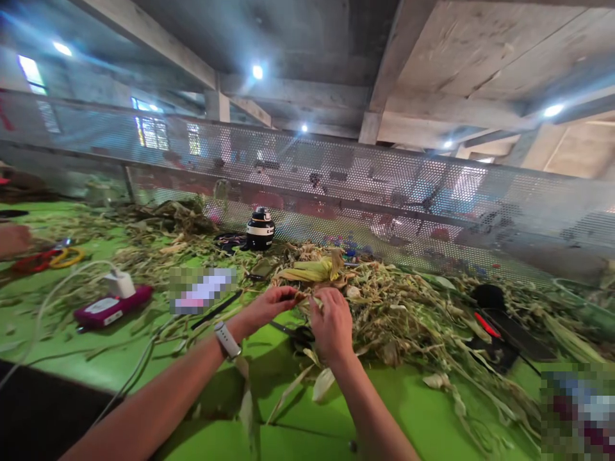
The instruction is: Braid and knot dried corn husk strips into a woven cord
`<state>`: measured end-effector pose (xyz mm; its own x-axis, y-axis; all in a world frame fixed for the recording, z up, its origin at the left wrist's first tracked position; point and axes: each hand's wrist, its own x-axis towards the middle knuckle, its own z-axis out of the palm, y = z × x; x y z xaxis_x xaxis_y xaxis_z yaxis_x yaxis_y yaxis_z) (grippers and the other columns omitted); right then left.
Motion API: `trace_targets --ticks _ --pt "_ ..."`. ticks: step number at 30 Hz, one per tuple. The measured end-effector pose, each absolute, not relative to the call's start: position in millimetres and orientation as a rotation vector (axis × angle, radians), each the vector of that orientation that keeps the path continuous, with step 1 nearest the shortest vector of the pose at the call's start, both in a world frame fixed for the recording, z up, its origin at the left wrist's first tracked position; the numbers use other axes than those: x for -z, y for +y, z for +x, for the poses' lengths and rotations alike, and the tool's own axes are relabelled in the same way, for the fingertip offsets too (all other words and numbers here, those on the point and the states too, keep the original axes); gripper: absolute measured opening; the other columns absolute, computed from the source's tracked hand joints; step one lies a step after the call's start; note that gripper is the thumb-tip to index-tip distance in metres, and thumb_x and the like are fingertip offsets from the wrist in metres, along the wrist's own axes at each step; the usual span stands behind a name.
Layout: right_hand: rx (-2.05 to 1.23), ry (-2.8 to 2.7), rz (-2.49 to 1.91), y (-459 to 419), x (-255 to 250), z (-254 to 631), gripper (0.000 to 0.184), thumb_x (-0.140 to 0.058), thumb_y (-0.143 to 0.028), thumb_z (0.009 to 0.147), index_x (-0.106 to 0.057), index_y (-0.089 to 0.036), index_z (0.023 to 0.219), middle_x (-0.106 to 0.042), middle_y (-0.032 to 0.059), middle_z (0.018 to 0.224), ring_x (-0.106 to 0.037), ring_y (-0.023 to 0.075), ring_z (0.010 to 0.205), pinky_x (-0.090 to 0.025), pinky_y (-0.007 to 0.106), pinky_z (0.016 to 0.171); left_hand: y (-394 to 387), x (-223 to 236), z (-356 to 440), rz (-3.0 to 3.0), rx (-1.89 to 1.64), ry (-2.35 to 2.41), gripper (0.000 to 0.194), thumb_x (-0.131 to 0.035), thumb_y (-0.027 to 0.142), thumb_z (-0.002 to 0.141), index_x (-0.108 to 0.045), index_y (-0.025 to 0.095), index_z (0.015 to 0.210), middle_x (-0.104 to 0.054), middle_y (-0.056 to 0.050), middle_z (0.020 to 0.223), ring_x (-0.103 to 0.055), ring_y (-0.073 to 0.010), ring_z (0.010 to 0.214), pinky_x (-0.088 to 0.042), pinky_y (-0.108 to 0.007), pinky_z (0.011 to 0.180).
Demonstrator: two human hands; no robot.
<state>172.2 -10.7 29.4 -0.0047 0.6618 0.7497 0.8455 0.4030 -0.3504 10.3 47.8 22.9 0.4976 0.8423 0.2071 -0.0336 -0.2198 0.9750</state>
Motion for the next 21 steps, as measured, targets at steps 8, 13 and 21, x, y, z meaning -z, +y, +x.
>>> trace_targets --ticks 8,13,21 --pt "-0.336 -1.500 -1.397 3.5 -20.7 178.4 0.032 -0.051 -0.051 0.079 -0.056 -0.019 0.075 -0.056 -0.0011 0.062 -0.048 0.0128 0.056 -0.039 0.024 0.056 47.1 -22.1 13.7 1.535 -0.943 0.763 0.040 -0.077 0.042 0.055 -0.065 0.014 0.081 -0.061 0.000 0.069 -0.049 -0.0122 0.065 -0.037 -0.025 0.064" --pt "-0.839 -1.239 -1.339 7.5 -25.7 182.4 0.046 -0.056 -0.063 0.071 -0.054 -0.019 0.082 -0.044 -0.0062 0.051 -0.045 0.0107 0.043 -0.030 0.021 0.038 55.0 -20.2 9.1 1.418 -1.041 0.713 0.040 -0.078 0.045 0.053 -0.065 0.015 0.075 -0.061 0.000 0.071 -0.048 -0.0115 0.065 -0.037 -0.025 0.064" --pt "-0.973 -1.108 -1.052 -6.1 -46.7 188.1 0.040 -0.071 -0.045 0.066 -0.059 -0.018 0.094 -0.061 -0.0029 0.064 -0.052 0.0087 0.050 -0.043 0.020 0.047 59.8 -19.6 4.6 1.183 -1.027 0.787 0.038 -0.082 0.040 0.048 -0.063 0.015 0.070 -0.057 0.003 0.066 -0.043 -0.0069 0.057 -0.030 -0.021 0.054"
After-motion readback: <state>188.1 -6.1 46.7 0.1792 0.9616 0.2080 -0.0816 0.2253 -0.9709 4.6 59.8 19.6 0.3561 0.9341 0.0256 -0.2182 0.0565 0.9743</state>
